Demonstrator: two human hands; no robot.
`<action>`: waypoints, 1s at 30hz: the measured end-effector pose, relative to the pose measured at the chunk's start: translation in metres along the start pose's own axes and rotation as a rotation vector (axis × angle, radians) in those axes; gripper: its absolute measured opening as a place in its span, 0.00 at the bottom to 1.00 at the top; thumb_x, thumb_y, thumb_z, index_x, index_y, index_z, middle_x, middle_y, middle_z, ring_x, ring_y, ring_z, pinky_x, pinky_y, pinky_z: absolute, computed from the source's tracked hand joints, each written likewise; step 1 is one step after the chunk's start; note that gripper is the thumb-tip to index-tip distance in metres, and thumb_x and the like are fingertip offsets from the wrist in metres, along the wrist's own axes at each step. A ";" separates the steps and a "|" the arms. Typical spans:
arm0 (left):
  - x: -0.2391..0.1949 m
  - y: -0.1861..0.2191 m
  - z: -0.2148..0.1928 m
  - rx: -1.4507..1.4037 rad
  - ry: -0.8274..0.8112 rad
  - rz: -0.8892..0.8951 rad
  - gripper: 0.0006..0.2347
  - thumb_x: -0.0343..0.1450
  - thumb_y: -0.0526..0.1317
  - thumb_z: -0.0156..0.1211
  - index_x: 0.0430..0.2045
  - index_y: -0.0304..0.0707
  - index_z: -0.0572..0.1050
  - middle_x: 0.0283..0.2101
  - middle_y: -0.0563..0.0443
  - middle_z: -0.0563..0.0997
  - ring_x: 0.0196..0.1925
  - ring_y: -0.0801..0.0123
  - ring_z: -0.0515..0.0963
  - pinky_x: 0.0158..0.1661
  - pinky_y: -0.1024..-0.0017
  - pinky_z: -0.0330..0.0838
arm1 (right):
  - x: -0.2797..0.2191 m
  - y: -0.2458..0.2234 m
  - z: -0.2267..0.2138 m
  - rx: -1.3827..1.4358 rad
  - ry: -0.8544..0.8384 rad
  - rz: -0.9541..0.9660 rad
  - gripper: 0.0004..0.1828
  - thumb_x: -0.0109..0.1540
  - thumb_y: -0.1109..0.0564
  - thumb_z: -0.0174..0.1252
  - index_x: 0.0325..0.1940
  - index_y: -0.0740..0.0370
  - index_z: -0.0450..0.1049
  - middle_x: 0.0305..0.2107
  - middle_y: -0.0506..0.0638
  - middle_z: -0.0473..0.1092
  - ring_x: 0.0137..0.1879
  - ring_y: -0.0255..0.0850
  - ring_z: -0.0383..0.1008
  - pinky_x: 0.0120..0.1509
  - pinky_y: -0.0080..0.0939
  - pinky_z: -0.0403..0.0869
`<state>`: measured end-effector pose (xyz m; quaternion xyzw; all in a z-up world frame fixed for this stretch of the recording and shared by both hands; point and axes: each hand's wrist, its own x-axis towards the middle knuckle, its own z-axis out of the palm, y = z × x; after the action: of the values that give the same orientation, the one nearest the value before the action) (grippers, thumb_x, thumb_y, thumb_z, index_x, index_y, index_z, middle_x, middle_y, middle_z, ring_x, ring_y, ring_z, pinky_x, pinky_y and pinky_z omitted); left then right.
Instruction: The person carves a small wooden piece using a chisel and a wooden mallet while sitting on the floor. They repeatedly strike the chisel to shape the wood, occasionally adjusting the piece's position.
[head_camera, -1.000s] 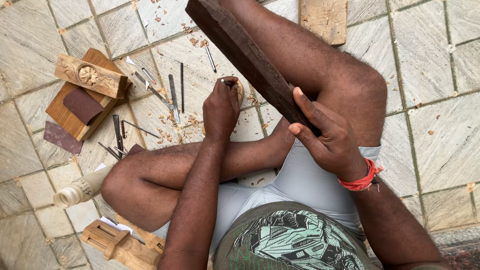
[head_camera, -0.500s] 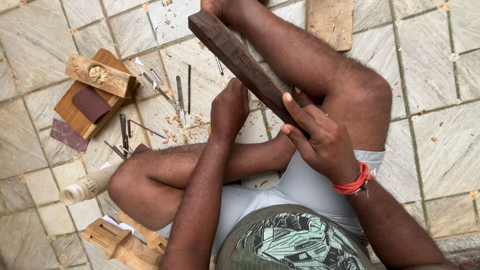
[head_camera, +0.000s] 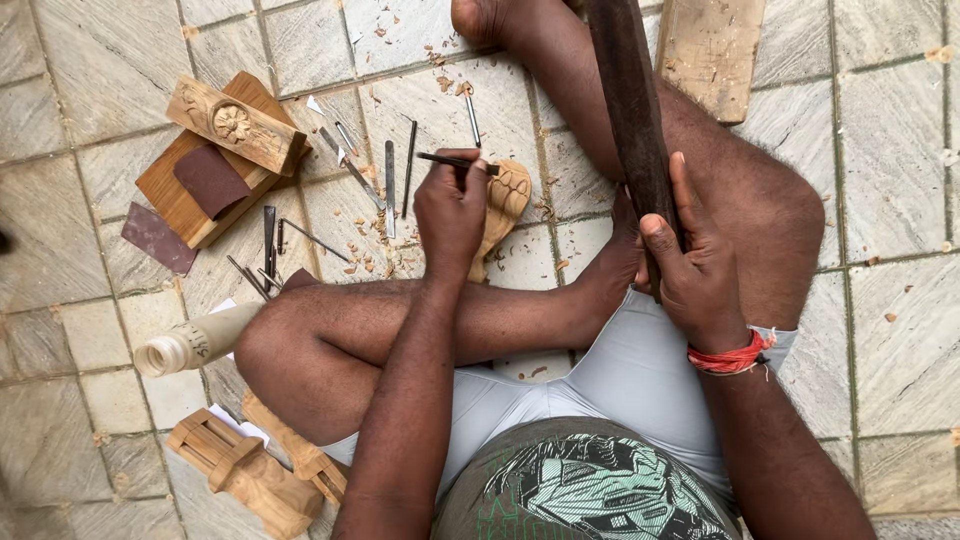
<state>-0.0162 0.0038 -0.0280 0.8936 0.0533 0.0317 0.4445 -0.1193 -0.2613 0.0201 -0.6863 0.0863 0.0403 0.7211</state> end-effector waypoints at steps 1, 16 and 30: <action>-0.001 0.001 0.002 0.012 -0.028 -0.034 0.05 0.75 0.34 0.58 0.42 0.39 0.78 0.36 0.48 0.85 0.37 0.68 0.87 0.35 0.72 0.85 | 0.001 0.000 0.000 0.010 -0.004 -0.001 0.35 0.74 0.54 0.51 0.84 0.53 0.48 0.29 0.41 0.69 0.27 0.25 0.65 0.30 0.27 0.69; -0.002 0.010 0.003 0.055 -0.134 -0.033 0.05 0.76 0.36 0.59 0.42 0.38 0.70 0.40 0.45 0.84 0.45 0.67 0.88 0.43 0.71 0.85 | -0.002 0.002 0.003 -0.103 -0.023 0.005 0.36 0.73 0.54 0.53 0.84 0.53 0.49 0.28 0.42 0.68 0.28 0.26 0.67 0.31 0.27 0.70; -0.002 0.000 0.009 0.091 -0.085 0.019 0.07 0.76 0.35 0.58 0.45 0.36 0.69 0.39 0.44 0.84 0.43 0.65 0.88 0.39 0.71 0.86 | -0.005 -0.024 0.005 -0.271 -0.112 -0.218 0.35 0.74 0.54 0.55 0.84 0.57 0.52 0.42 0.48 0.75 0.37 0.28 0.70 0.42 0.30 0.74</action>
<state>-0.0171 -0.0036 -0.0338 0.9138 0.0271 -0.0045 0.4052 -0.1198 -0.2571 0.0450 -0.7792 -0.0352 0.0116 0.6257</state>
